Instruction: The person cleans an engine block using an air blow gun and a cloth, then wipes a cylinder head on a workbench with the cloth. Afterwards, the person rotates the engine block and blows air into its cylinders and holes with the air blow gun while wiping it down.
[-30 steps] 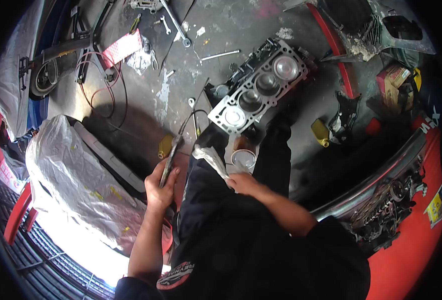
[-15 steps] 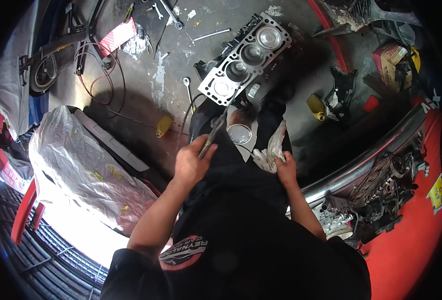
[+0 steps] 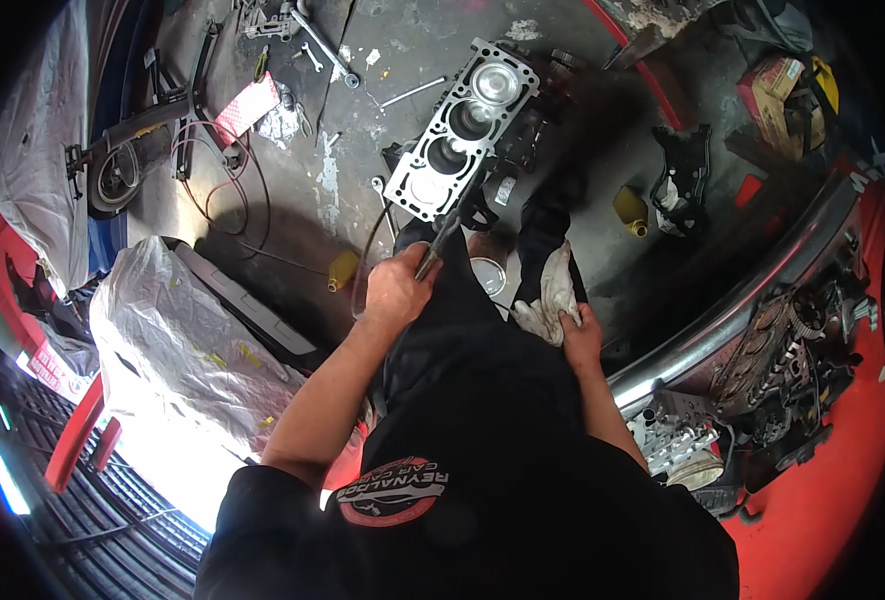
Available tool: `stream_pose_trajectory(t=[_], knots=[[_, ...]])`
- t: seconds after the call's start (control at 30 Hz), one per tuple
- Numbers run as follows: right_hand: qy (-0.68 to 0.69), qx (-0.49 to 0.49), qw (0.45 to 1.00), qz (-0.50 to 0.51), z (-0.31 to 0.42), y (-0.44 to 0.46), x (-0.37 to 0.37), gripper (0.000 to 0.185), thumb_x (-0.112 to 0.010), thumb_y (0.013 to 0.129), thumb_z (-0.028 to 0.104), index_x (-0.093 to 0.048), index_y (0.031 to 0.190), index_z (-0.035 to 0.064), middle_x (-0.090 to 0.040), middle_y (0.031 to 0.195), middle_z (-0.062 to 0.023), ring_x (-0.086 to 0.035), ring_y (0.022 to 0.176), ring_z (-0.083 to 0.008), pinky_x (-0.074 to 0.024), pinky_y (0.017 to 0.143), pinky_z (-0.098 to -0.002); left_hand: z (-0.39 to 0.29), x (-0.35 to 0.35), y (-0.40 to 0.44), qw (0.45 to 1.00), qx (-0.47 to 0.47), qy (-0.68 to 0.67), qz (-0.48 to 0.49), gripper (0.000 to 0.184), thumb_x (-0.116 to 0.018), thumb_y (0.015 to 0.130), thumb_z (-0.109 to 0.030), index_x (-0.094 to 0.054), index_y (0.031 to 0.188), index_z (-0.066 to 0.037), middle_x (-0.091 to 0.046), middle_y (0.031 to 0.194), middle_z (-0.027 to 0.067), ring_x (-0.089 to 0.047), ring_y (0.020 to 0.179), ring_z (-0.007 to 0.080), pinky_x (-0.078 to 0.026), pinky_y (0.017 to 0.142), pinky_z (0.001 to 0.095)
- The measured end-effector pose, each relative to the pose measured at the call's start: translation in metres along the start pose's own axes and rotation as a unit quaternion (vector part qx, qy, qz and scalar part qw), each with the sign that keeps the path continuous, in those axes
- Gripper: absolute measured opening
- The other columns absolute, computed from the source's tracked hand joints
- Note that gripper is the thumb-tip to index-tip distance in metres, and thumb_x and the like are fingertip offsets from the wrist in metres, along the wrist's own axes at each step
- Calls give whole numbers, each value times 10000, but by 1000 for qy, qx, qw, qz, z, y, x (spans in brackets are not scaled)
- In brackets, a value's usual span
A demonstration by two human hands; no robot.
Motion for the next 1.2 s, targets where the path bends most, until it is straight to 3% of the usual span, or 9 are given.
stream_pose_trajectory(t=[0.1,0.2,0.4,0.5,0.6,0.73,0.8,1.1,1.2], knots=[[35,2,999,-5,-15,4,3,229,-675,892,155,-634,1042,-13,-695,961,-91,-623,906,-152,-479,852,-299,-11,-2,1,995,-78,64,-25,285,-676,904,-339,-652,1043,-90,-688,861,224,-650,844,449,-513,729,521],[50,-6,999,-16,-20,5,11,246,-682,889,166,-634,1047,-16,-698,968,-94,-626,906,-155,-482,852,-300,-23,7,15,999,13,43,-18,326,-710,877,-358,-671,956,-44,-691,829,231,-669,840,433,-523,710,499],[98,-22,995,-16,-13,10,23,286,-696,879,182,-646,1065,-30,-706,973,-103,-636,891,-161,-494,838,-307,-32,34,73,984,151,-92,34,323,-763,862,-298,-735,970,5,-680,681,84,-592,502,145,-479,467,329],[128,-31,991,-11,-7,6,27,337,-710,877,217,-662,1087,-42,-712,987,-109,-644,904,-168,-498,842,-313,-39,18,60,996,78,-34,-24,373,-717,866,-384,-729,921,-16,-708,780,188,-698,775,364,-524,719,457],[142,-47,989,18,-10,8,29,390,-716,882,257,-675,1119,-49,-717,1014,-113,-653,928,-172,-500,851,-309,-40,-12,47,991,105,-66,54,436,-710,866,-415,-704,1025,-9,-703,961,251,-678,961,401,-519,864,458],[173,-63,982,53,-8,13,29,426,-694,906,289,-673,1160,-51,-718,1038,-101,-655,937,-156,-497,857,-286,-36,-3,49,979,171,-102,54,443,-704,870,-415,-695,1063,-17,-691,1015,270,-658,1017,416,-511,903,462],[197,-58,977,56,-7,19,27,410,-681,913,278,-671,1160,-49,-712,1053,-96,-648,949,-153,-488,872,-284,-42,2,58,997,33,14,-71,387,-726,876,-372,-692,908,12,-689,759,197,-691,602,284,-532,639,419],[46,12,992,-114,16,71,25,493,-498,911,91,-482,1389,-31,-565,1354,-154,-543,1236,-247,-390,1059,-340,-51,-8,53,985,67,-131,87,405,-676,911,-391,-672,980,9,-663,679,195,-693,602,281,-522,740,442],[122,55,981,-141,41,102,17,498,-473,903,30,-470,1399,-20,-557,1359,-152,-536,1241,-245,-389,1063,-331,-40,-4,61,997,54,-57,-5,447,-654,906,-379,-653,1064,40,-679,896,298,-655,903,471,-514,814,502]])
Point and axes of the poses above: each hand's wrist, its own y-axis towards the middle knuckle, its own x-axis out of the back of the hand, z = x × y, the point moved 3 cm from there along y, towards the middle knuckle
